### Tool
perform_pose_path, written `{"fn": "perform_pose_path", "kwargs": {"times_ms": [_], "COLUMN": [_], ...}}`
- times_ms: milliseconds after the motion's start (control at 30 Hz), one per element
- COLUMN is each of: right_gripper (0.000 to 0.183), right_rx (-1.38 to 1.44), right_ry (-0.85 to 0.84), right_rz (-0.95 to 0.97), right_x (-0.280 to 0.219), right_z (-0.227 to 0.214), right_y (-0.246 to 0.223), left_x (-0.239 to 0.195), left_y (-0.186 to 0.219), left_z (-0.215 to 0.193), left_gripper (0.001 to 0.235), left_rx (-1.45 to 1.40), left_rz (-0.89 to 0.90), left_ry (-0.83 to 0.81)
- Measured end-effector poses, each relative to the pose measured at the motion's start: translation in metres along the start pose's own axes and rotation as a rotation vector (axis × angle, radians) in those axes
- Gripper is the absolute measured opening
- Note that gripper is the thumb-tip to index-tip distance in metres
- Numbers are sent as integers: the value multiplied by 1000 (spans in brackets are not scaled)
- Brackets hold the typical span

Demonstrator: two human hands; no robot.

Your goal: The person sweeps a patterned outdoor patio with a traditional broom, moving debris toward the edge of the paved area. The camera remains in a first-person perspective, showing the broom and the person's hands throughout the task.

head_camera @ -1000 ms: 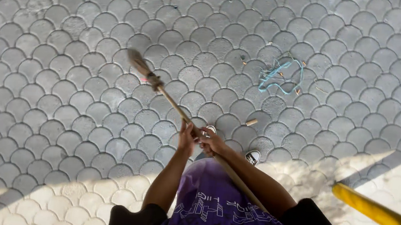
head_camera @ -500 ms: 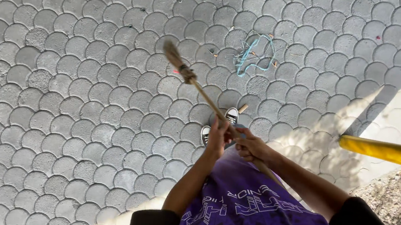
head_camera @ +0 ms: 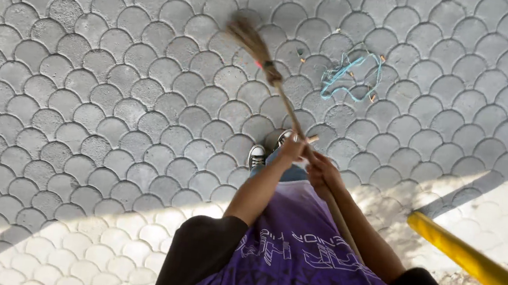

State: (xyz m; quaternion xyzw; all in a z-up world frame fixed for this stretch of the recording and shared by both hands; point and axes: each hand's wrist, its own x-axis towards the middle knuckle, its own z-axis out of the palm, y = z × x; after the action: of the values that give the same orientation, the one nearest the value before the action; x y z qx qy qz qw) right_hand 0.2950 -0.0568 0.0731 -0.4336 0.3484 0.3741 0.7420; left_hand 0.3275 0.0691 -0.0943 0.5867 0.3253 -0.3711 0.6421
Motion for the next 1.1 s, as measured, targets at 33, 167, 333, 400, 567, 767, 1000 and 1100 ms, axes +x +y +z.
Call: {"fn": "perform_pose_path", "kwargs": {"times_ms": [33,167,333,400,567,767,1000,1100], "right_gripper": [45,47,47,56,56,39,39,36], "right_rx": [-15,-102,-153,-135,-118,102,137,128], "right_ry": [-7,79,9,-88,-175,122,251,185], "right_rz": [-6,-1,18,47,19,-64,-129,-150], "right_x": [-14,-48,-18,32,127,86,8,10], "right_z": [-15,-39,3,19,135,137,154,214], "right_y": [-3,-28,-34,-16,15,33,51,24], "left_x": [0,-36,-83,-96,-78,-18,-35,-54], "left_y": [-1,30,68,75,92,56,72,101], "left_z": [16,39,-19,-59,-171,-162,-160,-196], "left_gripper": [76,84,90,85,80,61,108,103], "left_rx": [-11,-117,-269,-248,-478,59,-25,-122], "left_rz": [13,157,177,209,176,276,118,191], "left_ry": [4,-255,-239,19,197,85,-514,-433]}}
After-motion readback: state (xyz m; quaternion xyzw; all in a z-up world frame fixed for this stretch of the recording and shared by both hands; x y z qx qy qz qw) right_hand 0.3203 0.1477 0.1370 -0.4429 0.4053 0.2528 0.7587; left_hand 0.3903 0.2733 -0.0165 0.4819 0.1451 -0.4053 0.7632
